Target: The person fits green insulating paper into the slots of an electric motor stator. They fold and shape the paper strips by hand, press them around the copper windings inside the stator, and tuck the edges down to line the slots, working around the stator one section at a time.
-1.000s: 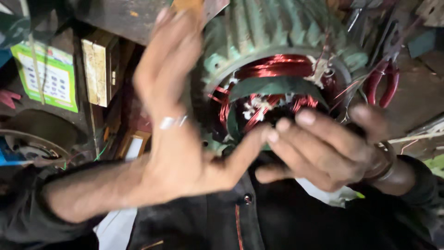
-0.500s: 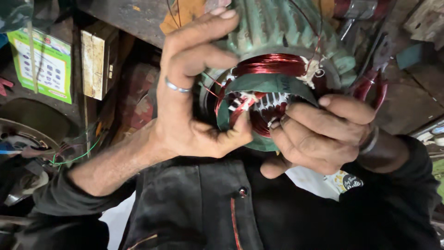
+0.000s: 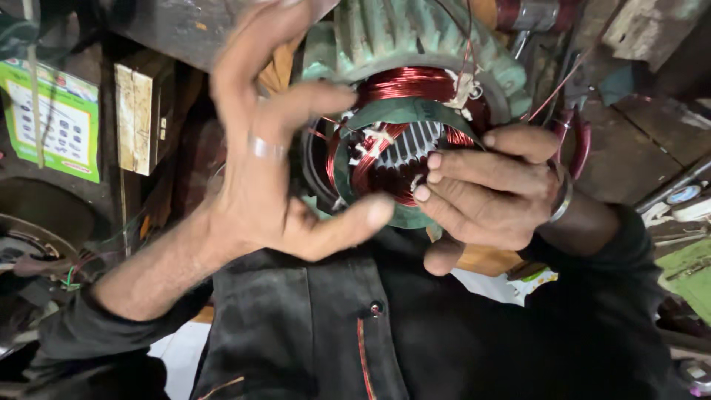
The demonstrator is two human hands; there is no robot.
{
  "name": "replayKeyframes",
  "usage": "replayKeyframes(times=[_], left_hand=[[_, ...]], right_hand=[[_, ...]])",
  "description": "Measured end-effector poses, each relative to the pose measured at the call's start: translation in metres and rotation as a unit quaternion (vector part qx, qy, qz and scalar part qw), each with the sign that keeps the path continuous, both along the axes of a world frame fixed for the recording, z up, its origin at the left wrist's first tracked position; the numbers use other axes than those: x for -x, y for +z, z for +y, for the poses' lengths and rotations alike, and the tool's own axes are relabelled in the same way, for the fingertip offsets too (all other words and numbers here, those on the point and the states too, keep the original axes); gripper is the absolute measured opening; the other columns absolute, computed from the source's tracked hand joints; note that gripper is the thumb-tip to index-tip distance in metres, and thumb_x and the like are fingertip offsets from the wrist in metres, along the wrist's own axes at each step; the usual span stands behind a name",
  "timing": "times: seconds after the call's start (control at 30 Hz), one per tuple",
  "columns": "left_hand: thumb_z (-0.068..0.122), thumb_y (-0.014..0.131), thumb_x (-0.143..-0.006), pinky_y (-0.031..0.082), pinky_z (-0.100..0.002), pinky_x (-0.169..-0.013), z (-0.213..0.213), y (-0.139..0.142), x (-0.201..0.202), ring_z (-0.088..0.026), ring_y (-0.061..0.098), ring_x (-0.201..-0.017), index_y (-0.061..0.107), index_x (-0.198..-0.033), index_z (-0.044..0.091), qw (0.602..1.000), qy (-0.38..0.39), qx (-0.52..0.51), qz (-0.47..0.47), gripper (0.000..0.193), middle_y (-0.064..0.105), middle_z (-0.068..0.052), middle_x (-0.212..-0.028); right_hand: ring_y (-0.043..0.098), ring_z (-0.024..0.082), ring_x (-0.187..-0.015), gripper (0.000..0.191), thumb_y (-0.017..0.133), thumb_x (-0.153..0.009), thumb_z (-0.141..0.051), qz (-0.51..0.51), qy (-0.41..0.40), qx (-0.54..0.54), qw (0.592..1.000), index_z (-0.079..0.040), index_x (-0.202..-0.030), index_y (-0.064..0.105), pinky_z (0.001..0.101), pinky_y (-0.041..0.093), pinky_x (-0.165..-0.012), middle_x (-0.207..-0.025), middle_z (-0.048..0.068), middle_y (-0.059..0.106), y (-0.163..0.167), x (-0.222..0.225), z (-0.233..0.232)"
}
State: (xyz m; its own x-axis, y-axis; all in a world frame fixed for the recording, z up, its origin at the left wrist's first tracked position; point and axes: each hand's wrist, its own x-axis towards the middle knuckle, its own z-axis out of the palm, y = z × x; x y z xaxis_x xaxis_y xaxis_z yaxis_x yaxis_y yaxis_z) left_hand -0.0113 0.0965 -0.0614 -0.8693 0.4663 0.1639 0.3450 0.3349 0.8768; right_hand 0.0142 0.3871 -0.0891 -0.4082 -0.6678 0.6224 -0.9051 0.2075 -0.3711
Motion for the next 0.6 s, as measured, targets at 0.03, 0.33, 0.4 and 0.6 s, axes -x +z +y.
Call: replayKeyframes(times=[0.03, 0.33, 0.4, 0.6], left_hand=[[0.047, 0.080, -0.087, 0.031, -0.052, -0.116, 0.004, 0.010, 0.014, -0.041, 0.041, -0.129, 0.059, -0.118, 0.009, 0.996, -0.009, 0.007, 0.084, 0.053, 0.044, -0.023, -0.133], [0.023, 0.067, -0.092, 0.026, -0.046, -0.121, 0.001, 0.019, 0.004, -0.010, 0.057, -0.123, 0.072, -0.110, 0.009, 0.945, -0.005, 0.104, 0.310, 0.023, 0.067, -0.002, -0.123], [0.017, 0.057, -0.101, 0.014, -0.049, -0.128, -0.024, -0.006, 0.001, -0.014, 0.050, -0.135, 0.068, -0.121, 0.003, 0.935, -0.118, 0.094, 0.320, 0.027, 0.061, -0.008, -0.137], [0.017, 0.049, -0.110, 0.000, -0.049, -0.133, -0.035, -0.028, 0.002, -0.014, 0.036, -0.153, 0.061, -0.141, 0.003, 0.944, -0.202, 0.104, 0.239, 0.036, 0.050, -0.012, -0.159]], right_hand=[[0.073, 0.021, -0.089, 0.048, 0.061, -0.100, -0.055, -0.007, 0.016, -0.016, 1.000, -0.010, -0.096, 0.078, 0.0363, 0.040, -0.073, -0.093, 0.001, 0.073, 0.002, 0.001, 0.002], [0.062, 0.013, -0.118, 0.020, 0.078, -0.101, -0.037, -0.081, -0.041, -0.077, 0.993, -0.021, -0.113, 0.080, 0.0415, 0.040, -0.099, -0.115, -0.007, 0.073, 0.021, -0.025, 0.012], [0.060, 0.012, -0.114, 0.019, 0.080, -0.100, -0.039, -0.019, -0.054, -0.033, 0.998, -0.022, -0.108, 0.079, 0.0410, 0.040, -0.098, -0.110, -0.010, 0.072, 0.013, -0.025, 0.013], [0.053, 0.010, -0.092, 0.017, 0.089, -0.083, -0.030, -0.081, -0.129, 0.017, 0.988, -0.025, -0.092, 0.076, 0.0327, 0.044, -0.089, -0.094, -0.015, 0.064, 0.016, -0.038, 0.002]])
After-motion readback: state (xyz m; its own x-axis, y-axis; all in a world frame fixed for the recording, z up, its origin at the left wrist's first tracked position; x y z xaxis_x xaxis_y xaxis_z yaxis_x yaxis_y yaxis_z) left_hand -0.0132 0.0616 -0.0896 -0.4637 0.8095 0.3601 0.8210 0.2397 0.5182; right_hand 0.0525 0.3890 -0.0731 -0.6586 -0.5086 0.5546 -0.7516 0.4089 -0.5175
